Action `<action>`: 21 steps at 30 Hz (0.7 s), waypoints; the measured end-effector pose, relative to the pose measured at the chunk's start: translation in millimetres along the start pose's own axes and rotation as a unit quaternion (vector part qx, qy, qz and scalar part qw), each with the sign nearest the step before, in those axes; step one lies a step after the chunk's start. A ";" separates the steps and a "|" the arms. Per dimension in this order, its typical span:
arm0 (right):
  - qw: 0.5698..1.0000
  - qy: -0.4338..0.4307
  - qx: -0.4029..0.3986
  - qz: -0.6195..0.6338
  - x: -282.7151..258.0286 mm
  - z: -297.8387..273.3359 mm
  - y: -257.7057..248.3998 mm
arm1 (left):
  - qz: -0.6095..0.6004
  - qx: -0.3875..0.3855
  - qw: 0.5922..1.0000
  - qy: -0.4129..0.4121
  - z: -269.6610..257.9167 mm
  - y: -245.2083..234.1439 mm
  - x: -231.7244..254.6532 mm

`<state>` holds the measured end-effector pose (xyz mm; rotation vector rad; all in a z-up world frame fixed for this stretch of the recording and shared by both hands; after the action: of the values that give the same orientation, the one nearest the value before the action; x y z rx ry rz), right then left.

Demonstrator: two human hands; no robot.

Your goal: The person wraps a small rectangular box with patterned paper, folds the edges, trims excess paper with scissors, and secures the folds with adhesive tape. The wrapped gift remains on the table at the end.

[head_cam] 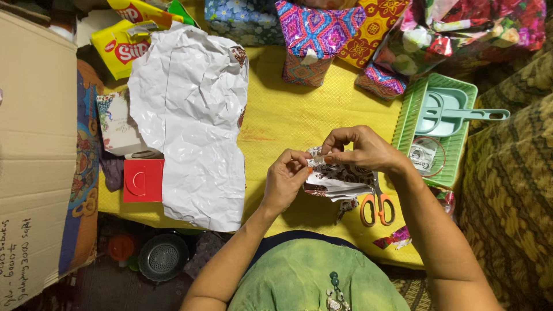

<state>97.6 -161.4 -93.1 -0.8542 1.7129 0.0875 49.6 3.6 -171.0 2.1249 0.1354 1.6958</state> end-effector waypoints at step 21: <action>0.830 -0.211 0.164 -0.489 -82.1 -9.9 28.2 | -0.003 -0.005 0.996 0.092 -9.7 -0.1 8.6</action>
<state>79.3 -105.3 -28.7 -1.2383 0.6958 -0.6515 42.6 9.0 -161.6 1.9563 0.1866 1.8833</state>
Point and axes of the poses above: each hand's wrist, its own z-axis towards the middle knuckle, its own y-axis out of the palm, x = y × z, the point moved 8 cm from there along z, towards the middle knuckle, and after that the axes turned 3 degrees about -z, right-handed, at the moved point
